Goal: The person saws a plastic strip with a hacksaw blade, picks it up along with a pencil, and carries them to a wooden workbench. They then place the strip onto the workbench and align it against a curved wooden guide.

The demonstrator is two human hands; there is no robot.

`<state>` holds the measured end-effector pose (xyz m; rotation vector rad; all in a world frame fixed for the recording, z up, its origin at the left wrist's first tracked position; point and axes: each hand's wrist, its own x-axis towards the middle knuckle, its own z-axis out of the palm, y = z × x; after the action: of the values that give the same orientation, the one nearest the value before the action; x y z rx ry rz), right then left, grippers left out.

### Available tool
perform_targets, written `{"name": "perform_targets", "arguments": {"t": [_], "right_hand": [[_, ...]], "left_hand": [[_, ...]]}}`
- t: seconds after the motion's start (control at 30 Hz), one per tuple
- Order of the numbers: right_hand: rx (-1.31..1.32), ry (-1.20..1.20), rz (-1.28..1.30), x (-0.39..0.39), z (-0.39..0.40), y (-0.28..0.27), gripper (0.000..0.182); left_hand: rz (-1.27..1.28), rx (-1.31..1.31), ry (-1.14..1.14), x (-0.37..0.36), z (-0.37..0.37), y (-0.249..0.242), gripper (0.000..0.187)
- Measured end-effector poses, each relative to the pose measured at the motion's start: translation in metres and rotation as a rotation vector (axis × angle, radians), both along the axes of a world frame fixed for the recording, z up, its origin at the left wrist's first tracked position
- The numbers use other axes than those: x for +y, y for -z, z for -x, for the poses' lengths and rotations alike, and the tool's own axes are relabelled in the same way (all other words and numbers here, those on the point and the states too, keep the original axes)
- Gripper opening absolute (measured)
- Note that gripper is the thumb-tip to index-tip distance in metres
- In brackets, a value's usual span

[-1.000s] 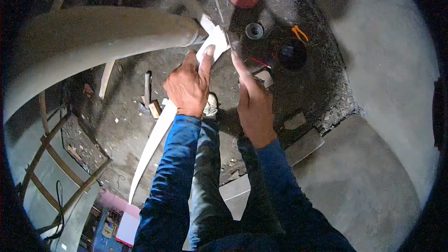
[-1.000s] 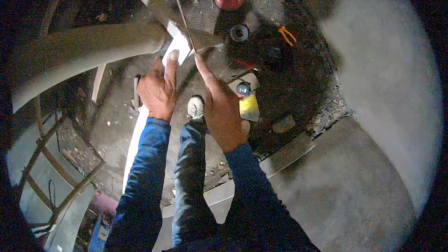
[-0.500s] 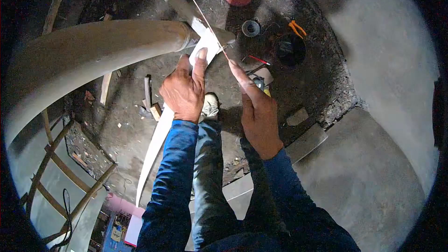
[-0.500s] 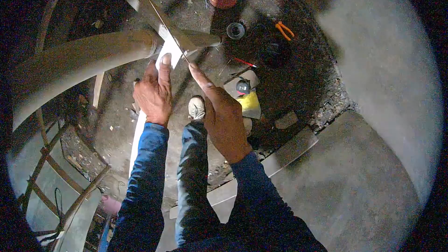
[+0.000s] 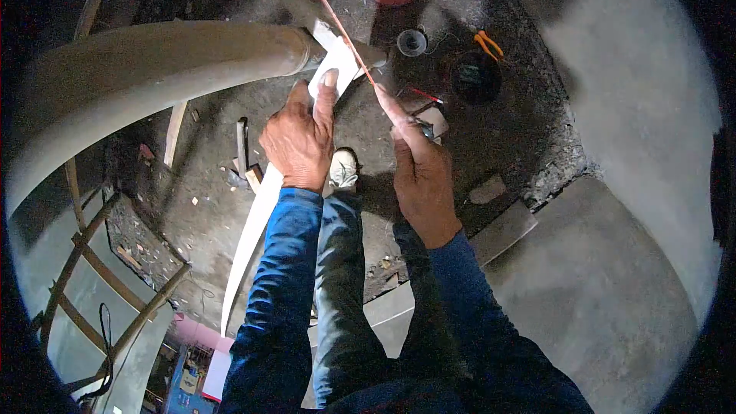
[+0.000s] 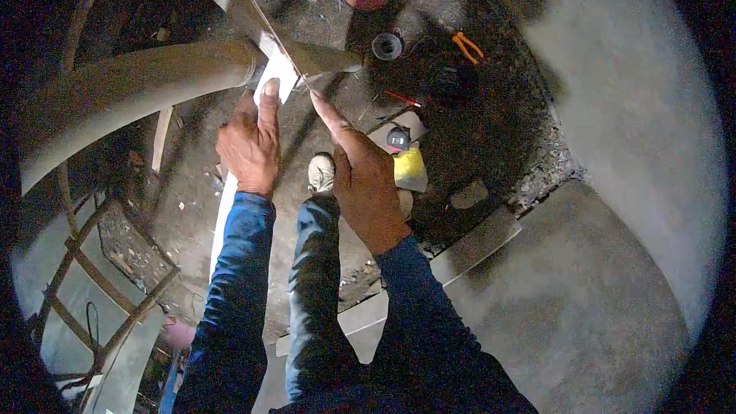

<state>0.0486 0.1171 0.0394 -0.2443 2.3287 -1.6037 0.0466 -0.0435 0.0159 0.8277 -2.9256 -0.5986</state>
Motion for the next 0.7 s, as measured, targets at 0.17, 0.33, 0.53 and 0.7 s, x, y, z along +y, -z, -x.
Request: {"name": "perform_targets", "arguments": {"t": [0.17, 0.33, 0.53, 0.7], "right_hand": [[-0.061, 0.008, 0.002, -0.003, -0.003, -0.007, 0.045], [-0.054, 0.01, 0.02, -0.022, 0.02, 0.005, 0.043], [-0.009, 0.014, -0.032, -0.011, 0.002, -0.007, 0.045], [0.151, 0.038, 0.101, -0.024, 0.033, 0.044, 0.051]], "left_hand": [[0.029, -0.008, 0.03, -0.002, -0.001, 0.0, 0.053], [0.006, -0.025, 0.027, -0.002, -0.004, 0.002, 0.052], [0.032, 0.065, -0.008, 0.0, -0.001, 0.0, 0.052], [0.0, 0.079, 0.003, -0.001, -0.002, 0.004, 0.054]]}}
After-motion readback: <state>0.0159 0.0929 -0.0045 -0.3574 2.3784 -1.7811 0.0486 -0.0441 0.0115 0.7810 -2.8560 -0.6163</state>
